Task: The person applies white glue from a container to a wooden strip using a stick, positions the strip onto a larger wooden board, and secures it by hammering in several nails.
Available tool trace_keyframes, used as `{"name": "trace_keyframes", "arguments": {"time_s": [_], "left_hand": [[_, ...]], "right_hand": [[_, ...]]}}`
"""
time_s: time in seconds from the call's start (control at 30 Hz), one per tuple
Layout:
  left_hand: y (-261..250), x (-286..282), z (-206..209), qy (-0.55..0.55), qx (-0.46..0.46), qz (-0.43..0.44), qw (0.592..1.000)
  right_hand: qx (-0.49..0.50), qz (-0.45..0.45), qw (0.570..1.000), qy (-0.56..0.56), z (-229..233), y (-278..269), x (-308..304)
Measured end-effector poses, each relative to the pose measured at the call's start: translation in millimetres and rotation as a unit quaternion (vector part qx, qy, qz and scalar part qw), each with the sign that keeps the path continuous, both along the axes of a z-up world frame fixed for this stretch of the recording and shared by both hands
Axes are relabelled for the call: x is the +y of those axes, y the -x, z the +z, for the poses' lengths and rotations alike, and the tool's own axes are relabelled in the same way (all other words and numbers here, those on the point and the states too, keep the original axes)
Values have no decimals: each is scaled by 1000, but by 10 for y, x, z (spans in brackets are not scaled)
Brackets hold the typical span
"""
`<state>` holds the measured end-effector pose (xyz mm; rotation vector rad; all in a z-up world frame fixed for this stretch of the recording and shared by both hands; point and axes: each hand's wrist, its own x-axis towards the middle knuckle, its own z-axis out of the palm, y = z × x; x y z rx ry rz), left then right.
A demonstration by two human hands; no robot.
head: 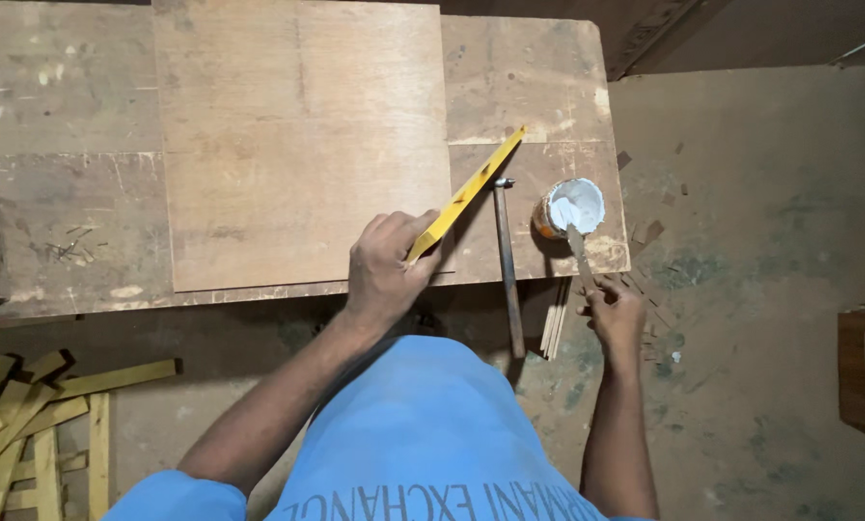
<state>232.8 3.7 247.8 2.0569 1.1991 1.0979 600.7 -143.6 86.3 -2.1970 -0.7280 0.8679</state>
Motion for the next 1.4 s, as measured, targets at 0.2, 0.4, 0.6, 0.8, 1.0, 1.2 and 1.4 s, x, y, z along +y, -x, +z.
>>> {"name": "trace_keyframes", "arguments": {"time_s": [0.2, 0.4, 0.6, 0.8, 1.0, 1.2, 1.4], "left_hand": [[102, -66, -74, 37, 0, -10, 999], [214, -62, -273, 62, 24, -6, 998], [415, -38, -572, 204, -23, 37, 978], [907, 13, -765, 349, -63, 85, 931], [1549, -147, -696, 159, -16, 5, 987], [2000, -324, -628, 153, 1, 51, 987], [2333, -364, -729, 182, 19, 129, 975]], "right_hand": [[43, -49, 996, -63, -90, 199, -5], [81, -64, 987, -120, -256, 422, -12], [126, -60, 969, -202, -209, 752, 52], [228, -15, 951, -208, 1, 1220, 152], [78, 165, 962, -202, 223, 1471, 157], [27, 208, 969, -133, 443, 1685, 187], [98, 203, 970, -95, 490, 1872, 279]]}}
